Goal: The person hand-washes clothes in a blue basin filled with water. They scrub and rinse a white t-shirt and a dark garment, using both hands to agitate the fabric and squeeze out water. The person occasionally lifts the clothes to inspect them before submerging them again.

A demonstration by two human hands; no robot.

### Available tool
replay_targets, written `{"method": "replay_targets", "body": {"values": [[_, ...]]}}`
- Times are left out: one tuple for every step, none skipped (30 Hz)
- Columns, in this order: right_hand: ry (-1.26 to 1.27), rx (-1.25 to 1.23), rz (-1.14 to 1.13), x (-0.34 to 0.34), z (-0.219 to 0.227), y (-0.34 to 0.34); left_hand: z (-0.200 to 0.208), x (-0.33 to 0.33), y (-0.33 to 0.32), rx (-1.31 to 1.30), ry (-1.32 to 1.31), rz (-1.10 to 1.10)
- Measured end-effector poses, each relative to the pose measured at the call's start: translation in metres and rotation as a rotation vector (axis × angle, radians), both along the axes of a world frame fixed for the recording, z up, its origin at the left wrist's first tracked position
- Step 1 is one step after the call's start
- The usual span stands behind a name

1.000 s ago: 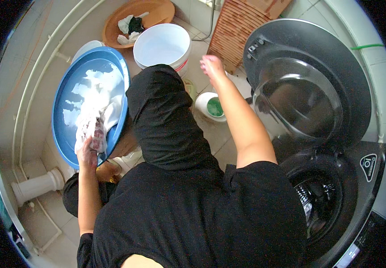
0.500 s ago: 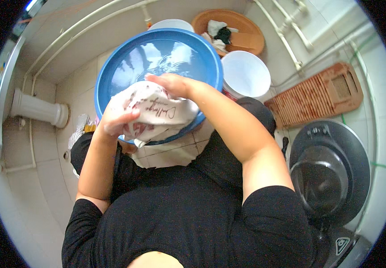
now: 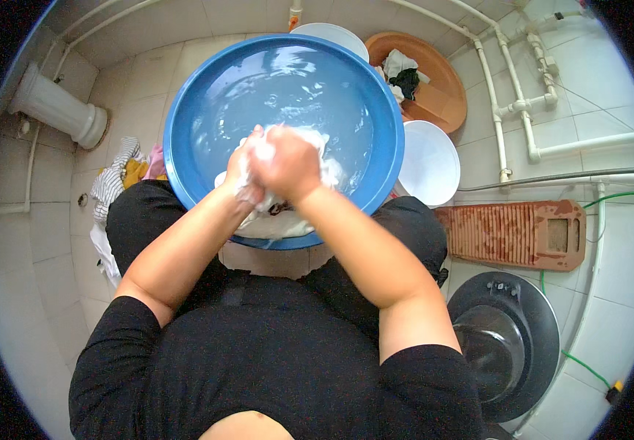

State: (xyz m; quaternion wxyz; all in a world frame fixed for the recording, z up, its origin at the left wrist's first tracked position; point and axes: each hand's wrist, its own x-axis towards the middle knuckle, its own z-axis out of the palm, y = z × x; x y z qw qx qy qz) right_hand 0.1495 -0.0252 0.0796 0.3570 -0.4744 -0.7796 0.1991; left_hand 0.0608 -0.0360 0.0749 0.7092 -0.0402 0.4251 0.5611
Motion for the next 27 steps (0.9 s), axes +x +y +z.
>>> {"method": "replay_targets", "body": {"values": [[0.06, -0.176, -0.136, 0.005, -0.002, 0.019, 0.01, 0.005, -0.003, 0.055, -0.007, -0.09], [0.077, -0.09, -0.089, 0.001, -0.002, 0.019, 0.008, 0.003, -0.003, 0.053, 0.018, -0.077], [0.096, -0.004, -0.044, -0.004, 0.0, 0.015, 0.006, 0.001, -0.003, 0.05, 0.042, -0.066], [0.114, 0.081, 0.0, -0.009, 0.001, 0.008, 0.004, -0.002, -0.002, 0.048, 0.067, -0.056], [0.087, 0.052, 0.115, -0.013, 0.0, -0.008, 0.001, -0.005, -0.003, 0.042, 0.062, -0.092], [0.09, 0.162, 0.354, -0.016, 0.002, -0.024, -0.002, -0.008, -0.003, 0.038, 0.054, -0.132], [0.108, 0.164, 0.337, -0.017, -0.002, -0.025, -0.006, -0.011, -0.003, 0.034, 0.046, -0.172], [0.124, 0.169, 0.314, -0.017, -0.005, -0.027, -0.007, -0.01, -0.003, 0.033, 0.035, -0.218], [0.163, 0.046, 0.164, -0.015, -0.009, -0.016, -0.006, -0.008, -0.003, 0.042, 0.057, -0.204], [0.203, -0.077, 0.013, -0.013, -0.011, 0.002, -0.004, -0.003, -0.003, 0.052, 0.078, -0.191], [0.272, -0.365, -0.089, -0.003, -0.01, 0.019, 0.002, 0.002, -0.002, 0.063, 0.101, -0.178], [0.199, -0.288, -0.085, 0.003, -0.01, 0.028, 0.02, 0.005, -0.006, 0.07, 0.013, -0.185], [0.152, -0.195, -0.062, 0.003, -0.01, 0.022, 0.019, 0.005, -0.007, 0.024, 0.11, -0.2], [0.104, -0.102, -0.042, 0.0, -0.009, 0.011, 0.014, 0.004, -0.007, -0.021, 0.206, -0.217], [0.182, -0.113, 0.057, -0.006, -0.006, -0.002, -0.002, 0.001, -0.013, 0.213, 0.128, -0.139], [0.106, -0.083, 0.167, -0.01, -0.002, -0.019, -0.024, -0.001, -0.023, 0.446, 0.049, -0.059], [0.113, 0.012, 0.244, -0.012, -0.002, -0.027, -0.03, -0.002, -0.023, 0.45, -0.004, -0.024], [0.12, 0.107, 0.322, -0.013, -0.002, -0.031, -0.034, -0.002, -0.023, 0.454, -0.056, 0.01], [0.153, -0.146, 0.221, -0.01, -0.016, -0.021, -0.038, -0.004, -0.015, 0.225, -0.075, 0.002], [0.353, -0.451, 0.044, -0.007, -0.021, -0.005, -0.036, -0.002, -0.01, -0.003, -0.096, -0.016], [0.277, -0.424, -0.026, 0.001, -0.021, 0.012, -0.013, 0.005, -0.01, 0.068, -0.052, -0.083], [0.202, -0.395, -0.095, 0.008, -0.02, 0.022, -0.023, 0.004, -0.009, 0.122, -0.155, -0.111], [0.237, -0.253, -0.098, 0.003, -0.009, 0.012, -0.023, 0.003, -0.008, 0.118, -0.16, -0.097], [0.169, -0.221, -0.044, -0.002, -0.003, 0.002, -0.023, 0.0, -0.01, 0.111, -0.163, -0.075], [0.153, -0.135, 0.097, -0.007, -0.005, -0.015, -0.039, -0.009, -0.01, 0.241, -0.329, -0.167], [0.138, -0.047, 0.242, -0.012, -0.005, -0.026, -0.065, -0.023, -0.008, 0.374, -0.492, -0.256], [0.124, -0.084, 0.23, -0.013, -0.005, -0.026, -0.072, -0.025, -0.008, 0.396, -0.485, -0.246]]}}
